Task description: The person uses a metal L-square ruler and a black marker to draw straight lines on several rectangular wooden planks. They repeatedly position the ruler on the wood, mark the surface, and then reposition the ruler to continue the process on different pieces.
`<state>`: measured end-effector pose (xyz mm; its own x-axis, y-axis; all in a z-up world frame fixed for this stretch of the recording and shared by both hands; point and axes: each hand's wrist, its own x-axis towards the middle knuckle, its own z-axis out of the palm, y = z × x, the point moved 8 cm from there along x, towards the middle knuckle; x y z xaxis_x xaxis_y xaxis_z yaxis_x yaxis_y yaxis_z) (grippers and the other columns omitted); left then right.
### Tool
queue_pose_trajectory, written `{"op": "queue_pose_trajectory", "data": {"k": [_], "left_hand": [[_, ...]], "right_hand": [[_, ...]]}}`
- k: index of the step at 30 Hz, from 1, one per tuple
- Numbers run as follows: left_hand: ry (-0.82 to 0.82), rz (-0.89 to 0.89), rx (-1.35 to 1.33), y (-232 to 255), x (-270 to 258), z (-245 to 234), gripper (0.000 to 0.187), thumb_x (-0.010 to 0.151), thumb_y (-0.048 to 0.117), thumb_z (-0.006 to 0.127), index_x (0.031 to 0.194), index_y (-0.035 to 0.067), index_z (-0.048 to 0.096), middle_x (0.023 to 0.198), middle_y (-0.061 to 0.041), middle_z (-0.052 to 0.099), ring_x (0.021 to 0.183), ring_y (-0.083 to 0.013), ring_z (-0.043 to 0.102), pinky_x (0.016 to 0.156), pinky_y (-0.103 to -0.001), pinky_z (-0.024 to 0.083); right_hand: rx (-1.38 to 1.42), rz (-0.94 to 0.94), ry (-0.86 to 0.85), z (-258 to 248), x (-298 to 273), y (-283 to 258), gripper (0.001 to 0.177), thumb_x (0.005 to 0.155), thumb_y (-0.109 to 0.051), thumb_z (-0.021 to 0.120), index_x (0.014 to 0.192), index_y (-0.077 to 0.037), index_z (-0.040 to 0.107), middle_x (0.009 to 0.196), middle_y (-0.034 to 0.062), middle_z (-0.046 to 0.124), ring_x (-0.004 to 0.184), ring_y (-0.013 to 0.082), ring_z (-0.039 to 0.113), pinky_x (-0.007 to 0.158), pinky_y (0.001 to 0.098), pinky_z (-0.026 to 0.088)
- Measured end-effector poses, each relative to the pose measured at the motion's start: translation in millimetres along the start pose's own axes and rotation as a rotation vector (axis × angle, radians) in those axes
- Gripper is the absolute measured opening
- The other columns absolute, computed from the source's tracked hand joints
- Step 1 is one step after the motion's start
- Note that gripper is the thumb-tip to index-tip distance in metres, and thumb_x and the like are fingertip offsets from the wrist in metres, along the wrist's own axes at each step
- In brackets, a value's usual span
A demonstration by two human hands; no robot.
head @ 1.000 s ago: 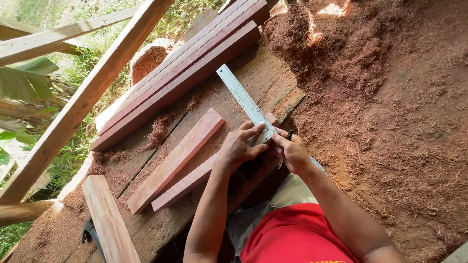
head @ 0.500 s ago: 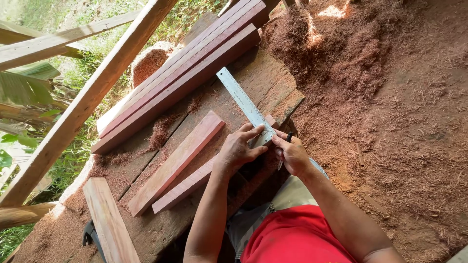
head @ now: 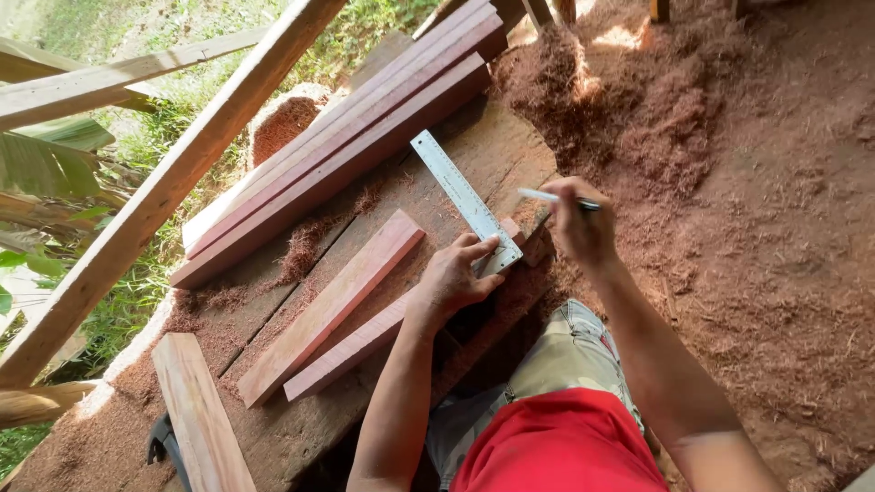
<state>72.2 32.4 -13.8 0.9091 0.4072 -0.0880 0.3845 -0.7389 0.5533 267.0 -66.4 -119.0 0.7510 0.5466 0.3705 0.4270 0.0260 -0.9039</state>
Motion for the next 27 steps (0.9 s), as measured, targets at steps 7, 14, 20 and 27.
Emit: {"op": "queue_pose_trajectory", "data": {"k": [7,14,20,27], "left_hand": [[0.001,-0.009,-0.014,-3,-2,-1,0.063,0.075,0.03,0.084,0.135,0.021,0.068,0.126,-0.009,0.068,0.108,-0.033,0.071,0.095,-0.043,0.056],[-0.066,0.011,0.022,-14,4,17,0.066,0.072,0.033,0.084,0.135,0.027,0.067,0.125,-0.005,0.068,0.103,-0.0263,0.072,0.093,-0.039,0.057],[-0.069,-0.044,0.028,-19,4,12,0.062,0.077,0.035,0.08,0.137,0.03,0.066,0.128,-0.005,0.067,0.096,-0.0264,0.074,0.095,-0.039,0.056],[-0.066,-0.009,0.003,-17,2,10,0.064,0.075,0.035,0.081,0.137,0.026,0.066,0.128,-0.007,0.067,0.105,-0.0294,0.071,0.097,-0.041,0.054]], "right_hand": [[-0.425,-0.069,-0.432,48,-5,-48,0.058,0.109,-0.054,0.038,0.084,-0.012,0.07,0.064,0.004,0.062,0.045,0.0138,0.05,0.036,0.029,0.039],[-0.504,-0.126,-0.451,34,-5,-79,0.051,0.103,-0.053,0.046,0.086,-0.012,0.072,0.064,0.0049,0.066,0.048,0.0152,0.057,0.042,0.0309,0.045],[-0.251,-0.044,-0.337,17,-2,-65,0.049,0.107,-0.049,0.044,0.095,-0.012,0.072,0.069,0.0026,0.067,0.049,0.0114,0.058,0.039,0.0274,0.046],[-0.505,0.197,-0.601,-3,-18,-87,0.049,0.107,-0.05,0.041,0.091,-0.017,0.074,0.06,0.0034,0.064,0.042,0.0139,0.044,0.036,0.0317,0.034]]}}
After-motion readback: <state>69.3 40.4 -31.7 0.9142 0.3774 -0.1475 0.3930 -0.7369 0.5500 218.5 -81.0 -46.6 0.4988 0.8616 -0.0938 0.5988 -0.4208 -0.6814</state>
